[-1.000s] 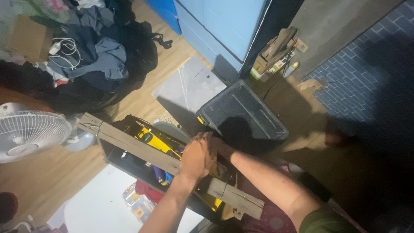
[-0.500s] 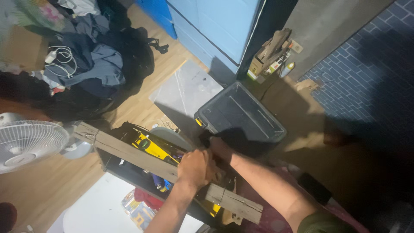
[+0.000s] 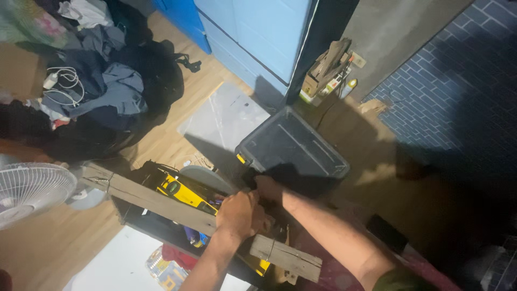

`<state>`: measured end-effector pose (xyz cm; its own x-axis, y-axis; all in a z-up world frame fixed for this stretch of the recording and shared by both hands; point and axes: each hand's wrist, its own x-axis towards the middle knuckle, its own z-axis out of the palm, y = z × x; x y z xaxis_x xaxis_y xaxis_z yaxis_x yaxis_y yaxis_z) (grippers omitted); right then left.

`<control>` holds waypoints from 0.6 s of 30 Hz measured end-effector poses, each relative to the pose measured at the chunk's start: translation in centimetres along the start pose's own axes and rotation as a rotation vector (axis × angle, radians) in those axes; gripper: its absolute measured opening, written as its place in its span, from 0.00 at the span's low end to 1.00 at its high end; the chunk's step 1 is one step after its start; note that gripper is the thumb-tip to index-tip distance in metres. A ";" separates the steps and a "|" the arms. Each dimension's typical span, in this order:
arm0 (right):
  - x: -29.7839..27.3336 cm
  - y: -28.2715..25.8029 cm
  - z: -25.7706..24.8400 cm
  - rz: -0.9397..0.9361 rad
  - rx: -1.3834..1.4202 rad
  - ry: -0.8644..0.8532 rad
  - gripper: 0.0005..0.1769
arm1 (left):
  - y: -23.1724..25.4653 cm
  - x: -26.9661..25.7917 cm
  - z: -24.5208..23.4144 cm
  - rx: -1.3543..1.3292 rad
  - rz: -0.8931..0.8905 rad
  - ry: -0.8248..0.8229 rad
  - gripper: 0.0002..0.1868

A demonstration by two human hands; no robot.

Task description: The person places multiple screwdriver bits into a small yellow and black case, closes it, and wipes the case with a red cloth. Then they open a larger black toolbox, wipe its exterior with the cloth, and open the lid to reveal a drill and batteries inside.

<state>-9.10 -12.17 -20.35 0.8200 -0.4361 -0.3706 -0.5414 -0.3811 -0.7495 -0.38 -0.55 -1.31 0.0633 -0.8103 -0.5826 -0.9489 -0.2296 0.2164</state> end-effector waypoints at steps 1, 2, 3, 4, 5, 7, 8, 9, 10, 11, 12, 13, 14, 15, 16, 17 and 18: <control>0.0 0.0 0.1 0.022 0.011 -0.005 0.26 | 0.0 0.1 0.1 0.000 0.000 -0.006 0.36; 0.0 0.0 0.3 0.045 0.016 -0.019 0.28 | 0.0 0.1 0.3 -0.001 -0.003 -0.013 0.38; -0.1 0.0 0.4 0.060 0.022 -0.033 0.29 | 0.0 0.1 0.5 -0.013 -0.005 0.023 0.37; 0.0 -0.1 0.3 0.072 0.021 -0.042 0.30 | -0.1 0.0 0.6 -0.027 -0.009 0.063 0.36; 0.1 -0.2 0.3 0.081 0.018 -0.052 0.31 | -0.2 -0.1 0.6 -0.041 -0.012 0.102 0.35; 0.0 -0.2 0.1 0.094 0.008 -0.070 0.34 | -0.1 -0.2 0.5 -0.030 -0.016 0.063 0.39; 0.2 -0.2 -0.1 0.092 -0.003 -0.079 0.35 | 0.0 -0.2 0.4 -0.025 -0.019 0.045 0.41; 0.3 -0.1 -0.1 0.091 -0.015 -0.087 0.37 | 0.1 -0.3 0.1 -0.028 -0.021 0.049 0.40; 0.4 0.0 -0.1 0.097 -0.022 -0.096 0.38 | 0.1 -0.4 0.0 -0.029 -0.023 0.052 0.39; 0.6 0.1 0.0 0.104 -0.044 -0.113 0.39 | 0.2 -0.5 -0.2 -0.030 -0.025 0.054 0.37; 0.8 0.3 0.0 0.123 -0.062 -0.136 0.41 | 0.3 -0.6 -0.4 -0.053 -0.026 0.086 0.32; 0.9 0.5 0.1 0.166 -0.128 -0.172 0.37 | 0.4 -0.8 -0.5 -0.076 -0.027 0.117 0.28; 0.9 0.7 0.1 -0.036 -0.293 -0.183 0.29 | 0.4 -1.0 -0.7 -0.099 -0.028 0.150 0.23; 0.9 0.7 0.0 -0.239 -0.457 -0.190 0.22 | 0.5 -1.0 -0.8 -0.105 -0.037 0.146 0.23; 0.8 0.6 -0.2 -0.445 -0.618 -0.193 0.17 | 0.6 -1.0 -0.9 -0.110 -0.047 0.142 0.22; 0.5 0.6 -0.3 -0.250 -0.395 -0.152 0.22 | 0.7 -1.0 -0.9 -0.116 -0.057 0.138 0.22; 0.2 0.7 -0.4 -0.056 -0.171 -0.108 0.29 | 0.7 -1.0 -0.9 -0.135 -0.057 0.161 0.23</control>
<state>-9.39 -12.80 -20.73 0.8601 -0.3239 -0.3942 -0.5101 -0.5394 -0.6699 -0.84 -0.34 0.14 0.1749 -0.8672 -0.4663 -0.8930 -0.3392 0.2958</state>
